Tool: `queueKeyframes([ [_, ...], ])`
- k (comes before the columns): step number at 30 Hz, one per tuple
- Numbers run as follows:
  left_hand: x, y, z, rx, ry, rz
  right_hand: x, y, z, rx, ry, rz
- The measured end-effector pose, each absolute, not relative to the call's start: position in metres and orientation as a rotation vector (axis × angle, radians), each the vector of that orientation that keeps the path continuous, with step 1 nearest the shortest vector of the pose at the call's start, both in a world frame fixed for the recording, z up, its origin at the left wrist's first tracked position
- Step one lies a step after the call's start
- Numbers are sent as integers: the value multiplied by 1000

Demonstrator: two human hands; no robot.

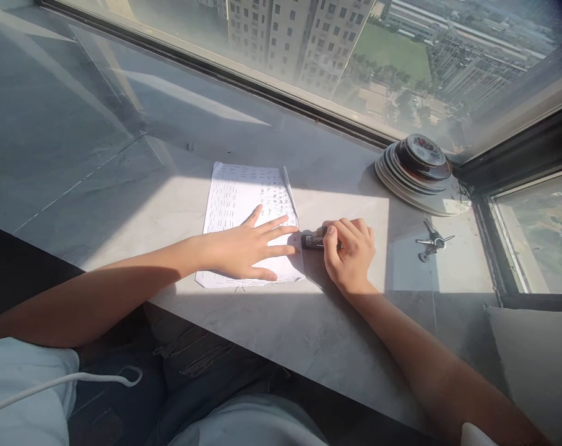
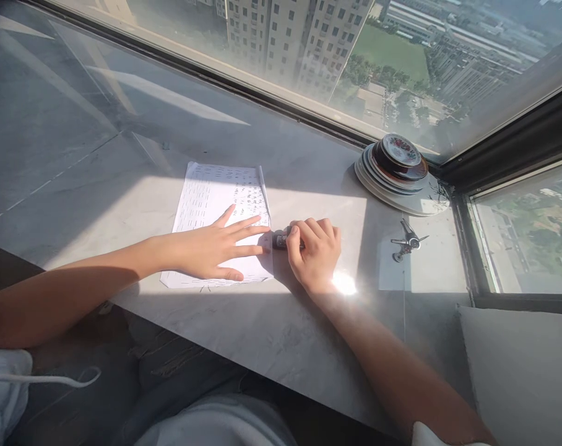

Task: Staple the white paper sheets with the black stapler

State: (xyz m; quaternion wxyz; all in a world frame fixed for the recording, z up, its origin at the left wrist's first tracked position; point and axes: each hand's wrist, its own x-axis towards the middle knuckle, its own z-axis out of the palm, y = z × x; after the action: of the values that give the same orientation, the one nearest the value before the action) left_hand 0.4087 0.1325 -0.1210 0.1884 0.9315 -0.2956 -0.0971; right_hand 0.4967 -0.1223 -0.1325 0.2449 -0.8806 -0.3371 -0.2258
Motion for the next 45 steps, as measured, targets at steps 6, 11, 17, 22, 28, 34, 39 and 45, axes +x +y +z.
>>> queueKeyframes([
  [6,408,134,-121,2636,-840,-305,496,-122,-132,-2399,-912,-609],
  [11,409,135,-123,2618,-865,-293,496,-122,-132,-2392,-912,-604],
  [17,408,139,-121,2580,-831,-319,497,-122,-132,-2398,-909,-585],
  [22,408,143,-115,2525,-823,-285,497,-122,-132,-2397,-910,-587],
  [28,417,174,-110,2588,-638,-113,498,-123,-134,-2356,-947,-610],
  [34,430,217,-120,2625,-337,13,503,-125,-140,-2295,-1009,-616],
  [39,427,226,-120,2426,-353,-12,502,-128,-136,-2333,-1082,-553],
  [45,423,233,-122,2110,-287,-71,519,-147,-123,-2335,-1326,-147],
])
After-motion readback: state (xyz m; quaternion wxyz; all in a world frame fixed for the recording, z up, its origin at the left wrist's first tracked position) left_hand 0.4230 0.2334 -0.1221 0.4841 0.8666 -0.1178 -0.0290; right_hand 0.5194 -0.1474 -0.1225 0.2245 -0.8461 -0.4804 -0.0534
